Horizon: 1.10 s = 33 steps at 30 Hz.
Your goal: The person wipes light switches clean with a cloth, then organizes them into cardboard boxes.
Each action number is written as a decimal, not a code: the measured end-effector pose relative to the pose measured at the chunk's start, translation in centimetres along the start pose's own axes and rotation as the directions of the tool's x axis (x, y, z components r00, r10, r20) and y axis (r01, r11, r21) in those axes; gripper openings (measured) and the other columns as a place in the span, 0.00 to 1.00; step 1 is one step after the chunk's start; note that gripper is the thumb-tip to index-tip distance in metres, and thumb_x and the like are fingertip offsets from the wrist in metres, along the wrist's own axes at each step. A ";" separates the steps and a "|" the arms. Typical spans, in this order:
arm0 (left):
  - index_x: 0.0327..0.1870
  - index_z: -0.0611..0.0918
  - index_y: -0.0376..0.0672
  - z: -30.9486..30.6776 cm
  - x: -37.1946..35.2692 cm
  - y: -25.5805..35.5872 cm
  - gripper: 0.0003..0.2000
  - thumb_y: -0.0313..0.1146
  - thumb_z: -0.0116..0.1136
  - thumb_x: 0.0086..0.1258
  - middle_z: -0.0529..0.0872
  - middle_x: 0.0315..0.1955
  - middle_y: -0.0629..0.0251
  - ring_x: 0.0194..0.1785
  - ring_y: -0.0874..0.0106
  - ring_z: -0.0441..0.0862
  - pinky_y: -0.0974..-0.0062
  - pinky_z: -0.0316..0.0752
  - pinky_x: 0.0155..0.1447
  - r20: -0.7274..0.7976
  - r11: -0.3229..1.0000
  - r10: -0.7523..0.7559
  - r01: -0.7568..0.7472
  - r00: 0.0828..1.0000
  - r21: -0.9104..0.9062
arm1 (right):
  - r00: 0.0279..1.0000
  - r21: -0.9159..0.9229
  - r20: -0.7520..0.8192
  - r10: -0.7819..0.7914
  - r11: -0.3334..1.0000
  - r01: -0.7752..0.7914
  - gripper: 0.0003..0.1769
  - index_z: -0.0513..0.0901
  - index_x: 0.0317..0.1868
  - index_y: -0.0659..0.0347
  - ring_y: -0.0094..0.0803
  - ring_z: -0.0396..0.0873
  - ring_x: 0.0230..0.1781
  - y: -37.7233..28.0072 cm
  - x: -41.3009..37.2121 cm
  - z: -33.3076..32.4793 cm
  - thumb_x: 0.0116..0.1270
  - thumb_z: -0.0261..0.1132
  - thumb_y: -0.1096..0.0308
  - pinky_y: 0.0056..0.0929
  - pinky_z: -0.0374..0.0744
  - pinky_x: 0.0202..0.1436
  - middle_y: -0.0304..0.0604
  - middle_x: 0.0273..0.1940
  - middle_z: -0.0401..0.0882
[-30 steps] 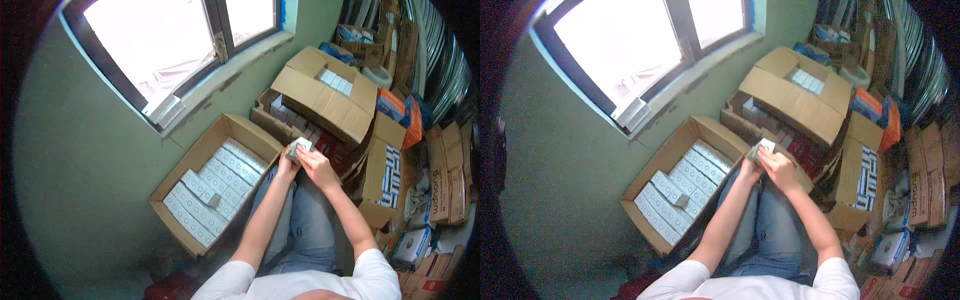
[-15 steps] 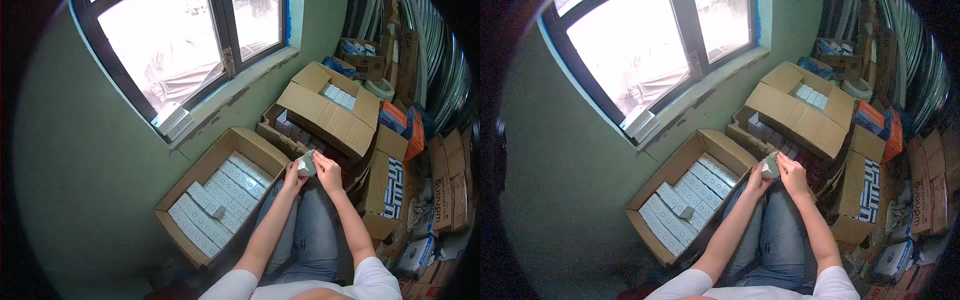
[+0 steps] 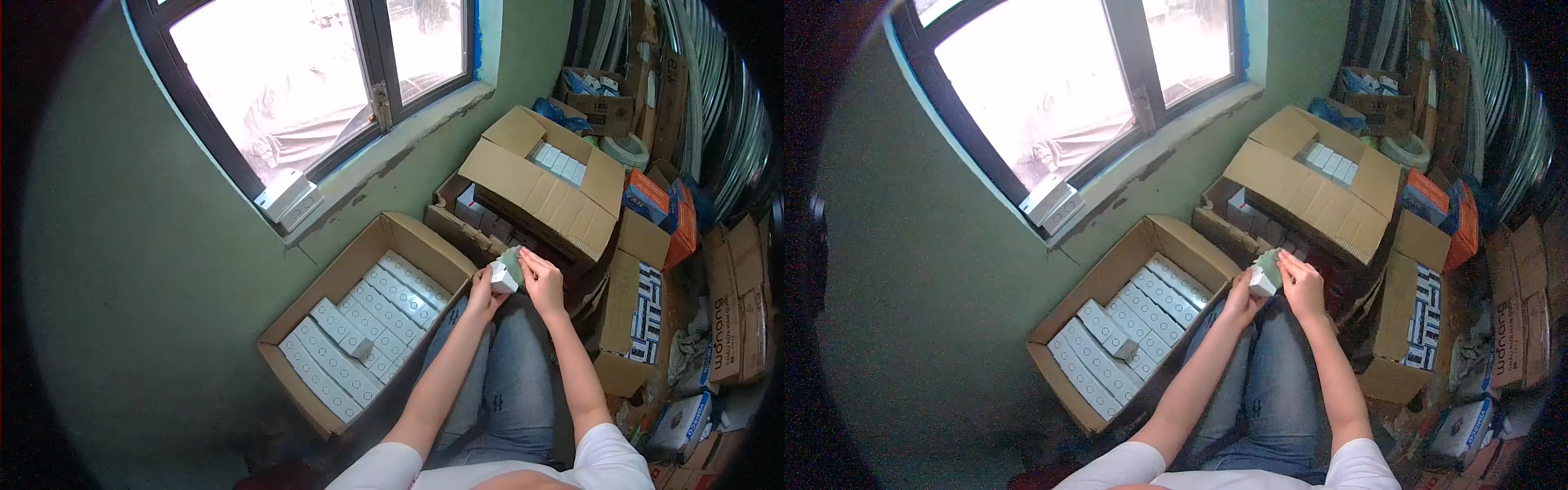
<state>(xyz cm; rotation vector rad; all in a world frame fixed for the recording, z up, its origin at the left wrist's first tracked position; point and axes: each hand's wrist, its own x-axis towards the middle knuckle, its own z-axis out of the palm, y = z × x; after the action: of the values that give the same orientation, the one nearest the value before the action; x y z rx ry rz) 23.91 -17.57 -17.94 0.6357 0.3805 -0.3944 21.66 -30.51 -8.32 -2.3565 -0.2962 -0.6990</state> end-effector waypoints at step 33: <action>0.59 0.71 0.39 2.1 -4.6 -1.1 0.24 0.24 0.62 0.60 0.85 0.47 0.47 0.52 0.55 0.85 0.64 0.77 0.54 0.401 0.135 0.661 -0.626 0.634 0.768 | 0.964 -0.081 0.153 -0.218 0.969 0.232 0.13 0.87 0.49 0.63 0.42 0.82 0.43 -1.2 -1.1 -1.7 0.65 0.66 0.70 0.35 0.81 0.49 0.45 0.50 0.86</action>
<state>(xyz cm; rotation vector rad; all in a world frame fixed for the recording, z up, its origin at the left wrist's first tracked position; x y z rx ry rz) 19.93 -18.68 -14.84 1.7791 -0.1671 0.3666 19.57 -30.72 -7.16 -2.4969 -0.6134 -0.6635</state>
